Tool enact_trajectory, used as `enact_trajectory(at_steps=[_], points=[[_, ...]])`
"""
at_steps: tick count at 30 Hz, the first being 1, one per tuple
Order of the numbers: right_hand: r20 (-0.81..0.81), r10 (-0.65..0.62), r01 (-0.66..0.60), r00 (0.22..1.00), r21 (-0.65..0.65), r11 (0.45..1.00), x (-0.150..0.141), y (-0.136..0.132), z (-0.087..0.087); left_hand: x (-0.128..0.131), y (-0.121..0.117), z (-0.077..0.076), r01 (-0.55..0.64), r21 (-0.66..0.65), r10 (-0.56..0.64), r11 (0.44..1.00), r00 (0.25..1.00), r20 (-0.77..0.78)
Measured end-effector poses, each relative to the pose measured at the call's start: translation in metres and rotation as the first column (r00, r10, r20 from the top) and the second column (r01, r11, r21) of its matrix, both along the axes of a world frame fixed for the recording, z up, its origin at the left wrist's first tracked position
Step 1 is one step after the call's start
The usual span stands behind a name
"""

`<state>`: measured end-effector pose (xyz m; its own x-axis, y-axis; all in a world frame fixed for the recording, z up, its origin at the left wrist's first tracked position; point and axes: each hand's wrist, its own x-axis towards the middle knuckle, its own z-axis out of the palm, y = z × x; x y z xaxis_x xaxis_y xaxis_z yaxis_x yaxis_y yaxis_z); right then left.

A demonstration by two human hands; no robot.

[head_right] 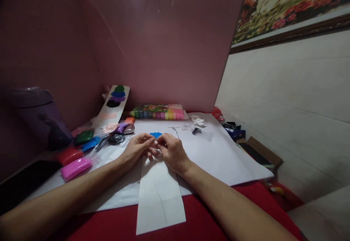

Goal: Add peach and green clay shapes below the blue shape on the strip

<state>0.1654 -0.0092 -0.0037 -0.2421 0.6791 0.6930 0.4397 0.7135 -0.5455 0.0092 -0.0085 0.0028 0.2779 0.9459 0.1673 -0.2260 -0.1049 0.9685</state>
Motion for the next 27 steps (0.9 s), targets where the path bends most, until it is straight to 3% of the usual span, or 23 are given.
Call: enact_trajectory(at_steps=[10,17,27], points=[[0.071,-0.034,0.034,0.997,0.002,0.999,0.0016,-0.0004,0.0000,-0.0011,0.0005,-0.0014,0.009,0.009,-0.009,1.000,1.000,0.023],[0.118,-0.054,0.049,0.992,0.049,0.998,0.0016,-0.0016,0.0004,-0.0001,0.0006,-0.0013,-0.009,0.020,0.010,1.000,0.999,-0.053],[0.140,-0.092,0.082,0.986,0.076,0.994,0.0023,0.0003,-0.0009,-0.0007,0.0010,-0.0023,0.009,0.034,-0.009,0.999,1.000,0.002]])
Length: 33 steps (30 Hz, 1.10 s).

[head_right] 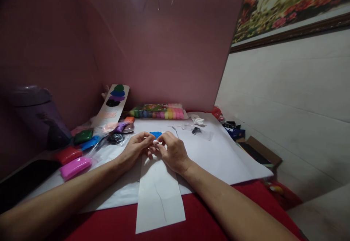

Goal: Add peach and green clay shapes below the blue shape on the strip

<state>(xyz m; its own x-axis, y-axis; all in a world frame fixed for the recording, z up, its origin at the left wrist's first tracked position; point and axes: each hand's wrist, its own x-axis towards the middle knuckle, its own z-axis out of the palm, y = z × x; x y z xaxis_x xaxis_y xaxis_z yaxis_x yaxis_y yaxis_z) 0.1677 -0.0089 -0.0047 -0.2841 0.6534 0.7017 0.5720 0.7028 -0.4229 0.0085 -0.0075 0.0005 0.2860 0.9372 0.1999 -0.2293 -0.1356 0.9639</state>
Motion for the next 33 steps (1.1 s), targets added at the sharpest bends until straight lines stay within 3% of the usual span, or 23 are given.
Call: enact_trajectory(at_steps=[33], points=[[0.015,0.001,-0.001,1.000,0.012,1.000,0.0011,-0.0021,0.0018,-0.0014,-0.0002,0.0028,0.033,-0.088,-0.023,0.996,0.994,0.109]])
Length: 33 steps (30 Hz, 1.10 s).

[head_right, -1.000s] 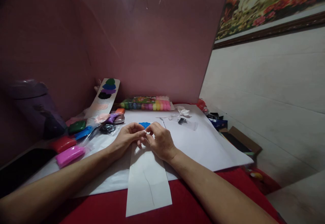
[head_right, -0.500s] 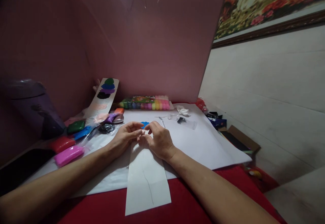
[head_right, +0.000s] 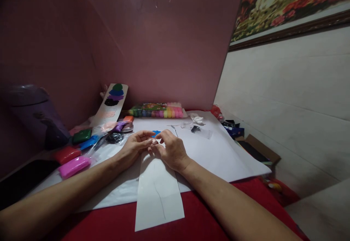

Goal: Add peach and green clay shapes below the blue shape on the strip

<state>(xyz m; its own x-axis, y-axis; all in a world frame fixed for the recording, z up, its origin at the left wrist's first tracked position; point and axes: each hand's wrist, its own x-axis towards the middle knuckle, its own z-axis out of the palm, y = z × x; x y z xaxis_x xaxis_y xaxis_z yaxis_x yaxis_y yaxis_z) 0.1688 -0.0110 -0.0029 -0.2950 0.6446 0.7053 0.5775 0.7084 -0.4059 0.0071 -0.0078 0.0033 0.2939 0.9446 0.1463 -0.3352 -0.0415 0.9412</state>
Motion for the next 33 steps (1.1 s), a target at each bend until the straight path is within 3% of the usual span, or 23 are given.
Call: enact_trajectory(at_steps=[7,13,18,33], points=[[0.012,0.015,-0.015,1.000,0.007,1.000,-0.0003,-0.0009,0.0006,0.0006,0.0026,-0.0028,0.013,0.071,-0.011,0.997,0.999,-0.036],[0.007,0.025,-0.025,1.000,0.000,1.000,0.0002,-0.0006,0.0007,-0.0003,0.0016,-0.0016,0.000,0.002,0.000,1.000,1.000,0.000],[0.014,0.030,-0.031,0.999,0.015,0.999,0.0004,-0.0010,0.0012,0.0007,0.0003,0.0001,0.009,0.046,-0.008,0.999,1.000,-0.024],[0.007,0.048,-0.048,0.999,0.004,0.999,-0.0005,-0.0011,0.0004,-0.0006,0.0001,0.0006,0.004,-0.019,-0.004,1.000,1.000,0.002]])
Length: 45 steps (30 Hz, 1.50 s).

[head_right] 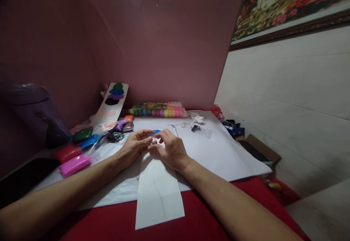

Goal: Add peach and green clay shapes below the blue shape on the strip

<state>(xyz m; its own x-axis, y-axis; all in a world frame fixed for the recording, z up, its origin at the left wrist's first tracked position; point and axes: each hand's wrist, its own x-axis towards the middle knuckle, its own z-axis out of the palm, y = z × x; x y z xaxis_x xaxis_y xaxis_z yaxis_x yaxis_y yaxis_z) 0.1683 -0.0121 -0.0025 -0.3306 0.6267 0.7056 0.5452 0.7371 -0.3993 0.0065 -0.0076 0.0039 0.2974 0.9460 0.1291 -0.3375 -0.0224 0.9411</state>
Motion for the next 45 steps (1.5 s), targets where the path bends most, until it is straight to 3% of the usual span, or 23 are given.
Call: enact_trajectory(at_steps=[21,27,33,37,45], points=[[-0.015,-0.019,0.019,1.000,0.004,1.000,0.0000,0.0001,-0.0001,0.0010,-0.0010,-0.0001,0.047,0.037,-0.047,0.998,0.999,-0.007],[-0.003,0.020,-0.020,1.000,-0.001,1.000,-0.0002,-0.0009,-0.0002,0.0009,-0.0020,0.0007,0.002,0.001,-0.002,1.000,1.000,-0.004],[0.001,-0.025,0.025,1.000,-0.008,1.000,-0.0004,0.0001,-0.0010,-0.0003,0.0004,-0.0015,0.050,0.038,-0.050,0.998,0.999,-0.001],[-0.001,0.031,-0.031,1.000,-0.011,0.999,-0.0004,0.0000,-0.0009,0.0004,0.0003,-0.0008,0.020,0.030,-0.020,0.999,1.000,-0.008],[0.003,0.025,-0.025,1.000,-0.007,1.000,-0.0004,-0.0005,-0.0002,0.0010,-0.0002,-0.0002,0.001,0.018,-0.001,1.000,1.000,0.002]])
